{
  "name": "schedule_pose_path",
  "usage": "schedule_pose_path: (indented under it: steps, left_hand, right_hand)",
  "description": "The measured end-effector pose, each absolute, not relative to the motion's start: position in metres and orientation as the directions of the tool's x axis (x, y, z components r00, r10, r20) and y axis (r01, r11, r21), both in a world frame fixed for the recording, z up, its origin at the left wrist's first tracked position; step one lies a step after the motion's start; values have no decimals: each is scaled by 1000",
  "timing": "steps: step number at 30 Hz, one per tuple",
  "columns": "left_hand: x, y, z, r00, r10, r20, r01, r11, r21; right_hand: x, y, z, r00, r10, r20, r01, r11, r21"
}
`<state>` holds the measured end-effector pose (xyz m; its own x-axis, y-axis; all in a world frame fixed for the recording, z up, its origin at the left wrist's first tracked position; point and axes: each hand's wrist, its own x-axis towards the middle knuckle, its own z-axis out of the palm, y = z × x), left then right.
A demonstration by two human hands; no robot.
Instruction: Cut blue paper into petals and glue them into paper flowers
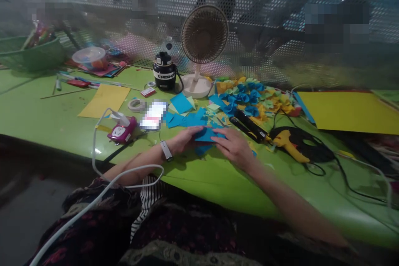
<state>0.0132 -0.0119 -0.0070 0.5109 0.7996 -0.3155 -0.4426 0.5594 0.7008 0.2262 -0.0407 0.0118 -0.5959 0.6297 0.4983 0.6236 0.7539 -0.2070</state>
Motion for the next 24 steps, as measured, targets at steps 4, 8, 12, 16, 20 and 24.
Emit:
schedule_pose_path:
  steps: [4,8,12,16,20,24]
  left_hand:
    - [15,-16,-7,524,780,-342,-445,593,671]
    - [15,-20,-5,600,738,-308,-421,618,664]
    - [15,-25,-6,602,771,-208,-391,511,765]
    - [14,-27,-7,605,769,-208,-352,492,796]
    - [14,-27,-5,617,766,-181,-358,478,802]
    - [14,-27,-8,616,773,-151,-370,453,811]
  right_hand:
    - [219,-43,1,-341,711,615,606,667,-434]
    - [212,-42,-7,-212,749,628,545,624,-561]
    - [211,-44,-8,-207,782,588,495,602,-626]
    - [210,-47,-6,-170,804,570,474,573,-668]
    - [211,-48,-6,-143,816,561,448,558,-698]
    - [212,-47,-6,-133,836,532,453,529,-718]
